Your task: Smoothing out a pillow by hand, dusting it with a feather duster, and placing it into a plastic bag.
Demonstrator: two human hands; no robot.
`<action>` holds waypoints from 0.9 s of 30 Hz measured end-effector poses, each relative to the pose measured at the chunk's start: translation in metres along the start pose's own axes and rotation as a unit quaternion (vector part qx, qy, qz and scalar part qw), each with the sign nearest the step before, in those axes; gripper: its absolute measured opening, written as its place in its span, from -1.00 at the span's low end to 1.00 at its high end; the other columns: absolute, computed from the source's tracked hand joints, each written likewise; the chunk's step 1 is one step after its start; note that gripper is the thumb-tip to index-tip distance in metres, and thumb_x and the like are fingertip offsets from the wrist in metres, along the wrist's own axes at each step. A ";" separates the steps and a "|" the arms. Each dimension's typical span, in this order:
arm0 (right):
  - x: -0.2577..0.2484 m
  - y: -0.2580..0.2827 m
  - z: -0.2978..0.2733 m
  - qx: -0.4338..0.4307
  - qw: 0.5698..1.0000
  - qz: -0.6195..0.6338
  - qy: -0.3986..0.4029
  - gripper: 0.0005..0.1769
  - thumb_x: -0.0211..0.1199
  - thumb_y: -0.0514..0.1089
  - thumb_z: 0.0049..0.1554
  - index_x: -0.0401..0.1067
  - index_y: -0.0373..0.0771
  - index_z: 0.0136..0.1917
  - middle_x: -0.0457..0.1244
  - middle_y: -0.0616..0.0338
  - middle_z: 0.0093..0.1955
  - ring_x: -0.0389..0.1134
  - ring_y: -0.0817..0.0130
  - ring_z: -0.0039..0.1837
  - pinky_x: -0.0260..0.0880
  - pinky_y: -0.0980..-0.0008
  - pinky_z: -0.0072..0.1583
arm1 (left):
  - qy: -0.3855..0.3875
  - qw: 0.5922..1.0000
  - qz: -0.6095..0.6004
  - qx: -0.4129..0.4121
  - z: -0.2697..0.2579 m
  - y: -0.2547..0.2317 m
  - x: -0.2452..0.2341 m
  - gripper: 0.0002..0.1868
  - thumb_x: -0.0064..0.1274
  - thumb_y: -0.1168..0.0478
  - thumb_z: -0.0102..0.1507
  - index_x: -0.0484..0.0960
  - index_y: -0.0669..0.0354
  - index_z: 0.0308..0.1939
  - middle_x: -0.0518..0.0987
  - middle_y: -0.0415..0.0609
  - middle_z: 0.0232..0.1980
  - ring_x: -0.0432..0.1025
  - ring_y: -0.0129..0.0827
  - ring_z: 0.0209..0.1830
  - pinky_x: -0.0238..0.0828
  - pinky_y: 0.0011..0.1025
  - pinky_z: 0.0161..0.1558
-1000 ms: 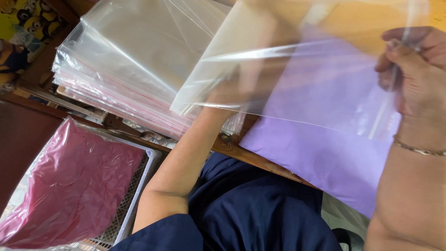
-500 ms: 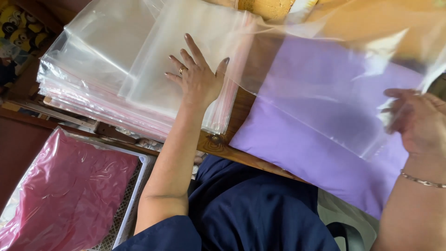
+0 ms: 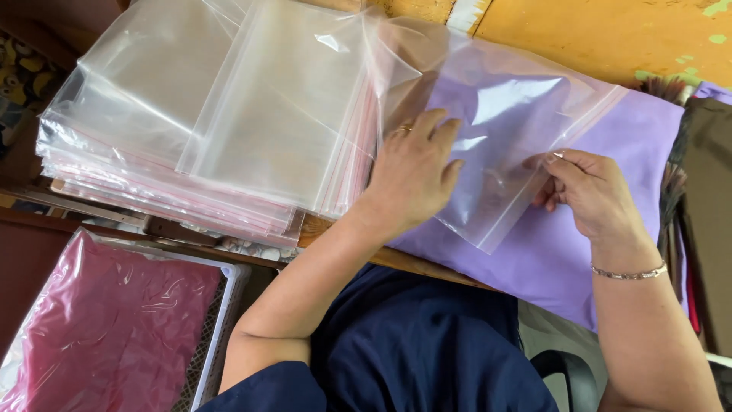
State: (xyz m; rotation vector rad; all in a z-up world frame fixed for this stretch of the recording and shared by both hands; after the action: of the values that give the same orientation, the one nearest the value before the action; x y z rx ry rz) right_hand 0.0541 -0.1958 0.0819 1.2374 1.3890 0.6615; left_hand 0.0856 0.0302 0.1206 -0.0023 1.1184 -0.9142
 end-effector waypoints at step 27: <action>0.044 -0.021 0.010 -0.152 0.984 0.033 0.087 -0.63 0.32 -0.13 0.04 0.29 -0.16 -0.53 0.12 0.28 -0.59 0.15 0.60 -0.44 0.08 0.66 -0.38 | 0.202 0.964 -0.160 0.061 0.030 -0.019 0.082 -0.72 -0.28 0.19 0.22 0.42 0.13 -0.56 0.44 -0.05 -0.54 0.44 -0.16 -0.45 0.40 -0.26 -0.37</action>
State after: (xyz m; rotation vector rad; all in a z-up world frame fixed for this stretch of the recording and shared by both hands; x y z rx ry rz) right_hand 0.0642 -0.1642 0.0448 1.0027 1.3332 1.0095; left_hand 0.1071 -0.0472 0.0802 0.1124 1.4648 -1.3115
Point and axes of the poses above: each hand's wrist, its own z-axis towards the middle knuckle, its own x-axis out of the palm, y = z × x, the point moved 7 cm from there along z, towards the middle knuckle
